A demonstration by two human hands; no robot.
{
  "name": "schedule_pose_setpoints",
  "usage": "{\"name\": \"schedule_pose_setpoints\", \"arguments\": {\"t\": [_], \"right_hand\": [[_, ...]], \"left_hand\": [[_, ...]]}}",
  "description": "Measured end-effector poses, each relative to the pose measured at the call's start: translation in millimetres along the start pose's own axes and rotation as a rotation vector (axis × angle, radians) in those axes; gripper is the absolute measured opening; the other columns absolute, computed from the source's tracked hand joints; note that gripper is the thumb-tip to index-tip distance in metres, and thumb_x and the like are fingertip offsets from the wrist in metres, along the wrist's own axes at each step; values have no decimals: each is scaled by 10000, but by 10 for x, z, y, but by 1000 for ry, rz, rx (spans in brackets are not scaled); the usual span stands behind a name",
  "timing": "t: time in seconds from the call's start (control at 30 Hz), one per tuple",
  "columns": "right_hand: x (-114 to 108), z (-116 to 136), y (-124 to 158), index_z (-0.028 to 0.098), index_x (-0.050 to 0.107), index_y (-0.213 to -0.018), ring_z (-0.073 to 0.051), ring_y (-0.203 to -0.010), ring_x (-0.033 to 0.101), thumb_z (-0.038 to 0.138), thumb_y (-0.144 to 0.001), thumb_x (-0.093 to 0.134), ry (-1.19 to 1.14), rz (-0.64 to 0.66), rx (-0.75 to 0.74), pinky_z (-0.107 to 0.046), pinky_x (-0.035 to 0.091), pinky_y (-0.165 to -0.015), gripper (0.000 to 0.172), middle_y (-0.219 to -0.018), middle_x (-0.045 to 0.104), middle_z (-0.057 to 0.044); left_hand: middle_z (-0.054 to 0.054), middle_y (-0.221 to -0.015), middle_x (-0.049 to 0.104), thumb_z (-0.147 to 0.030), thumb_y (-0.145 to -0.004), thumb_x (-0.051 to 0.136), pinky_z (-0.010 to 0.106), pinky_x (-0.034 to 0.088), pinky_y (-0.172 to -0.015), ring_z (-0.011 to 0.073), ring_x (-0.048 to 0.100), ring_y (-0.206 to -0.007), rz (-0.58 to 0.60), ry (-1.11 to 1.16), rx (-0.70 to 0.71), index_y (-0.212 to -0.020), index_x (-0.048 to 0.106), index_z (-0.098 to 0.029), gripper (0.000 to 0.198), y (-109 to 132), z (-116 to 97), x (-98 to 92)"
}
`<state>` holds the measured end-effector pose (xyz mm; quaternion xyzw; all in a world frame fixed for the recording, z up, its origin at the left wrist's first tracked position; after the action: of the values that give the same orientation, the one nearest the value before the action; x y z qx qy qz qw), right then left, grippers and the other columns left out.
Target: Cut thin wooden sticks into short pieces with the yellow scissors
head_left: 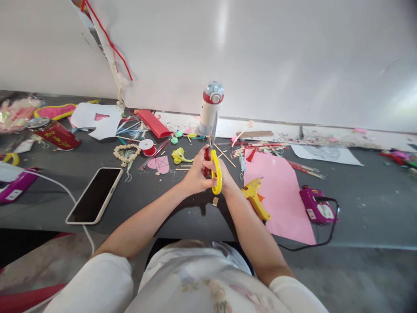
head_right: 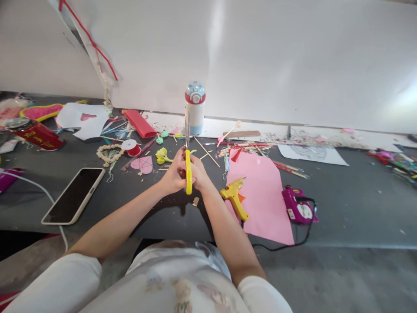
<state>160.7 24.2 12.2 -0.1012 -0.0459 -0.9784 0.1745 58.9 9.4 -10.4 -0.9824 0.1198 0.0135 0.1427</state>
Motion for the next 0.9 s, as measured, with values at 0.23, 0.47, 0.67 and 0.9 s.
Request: {"name": "schedule_pose_setpoints", "arguments": {"t": [0.23,0.47,0.67,0.9], "right_hand": [[-17,-22,-11,185,529,-759,-129,-595,507,332,-650,609,30,-9,7,-255,369,-519,199,-665,539,8],[-37,-43,-18,177,538,-723,-108,-552,442,345,-660,593,86,-30,-14,-249,346,-498,188,-629,516,11],[-23,-49,-17,184,524,-718,-116,-538,460,358,-648,608,30,-30,22,-257,352,-489,205,-613,507,10],[-22,-66,-21,191,492,-674,-108,-498,449,371,-655,611,30,-55,42,-263,344,-479,216,-578,495,18]], "left_hand": [[139,-1342,329,-297,-503,759,376,488,-858,293,448,-1176,15,103,-29,-1398,155,-251,1081,-7,-15,14],[123,-1315,346,-294,-517,752,380,486,-866,278,460,-1157,25,124,-25,-1407,137,-274,1082,-4,-5,28],[124,-1318,335,-353,-530,756,401,469,-907,274,459,-1155,11,134,-3,-1404,154,-268,1064,-5,32,37],[134,-1326,342,-405,-570,735,404,481,-896,259,488,-1123,27,166,-17,-1412,132,-262,1046,-3,64,42]]}}
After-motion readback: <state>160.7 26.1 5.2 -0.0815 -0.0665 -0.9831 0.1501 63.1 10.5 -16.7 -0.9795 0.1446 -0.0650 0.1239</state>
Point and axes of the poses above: each hand's wrist, its own y-axis away from the middle knuckle, its own x-axis out of the palm, z = x × y, the point moved 1 cm from there along -y, towards the middle knuckle
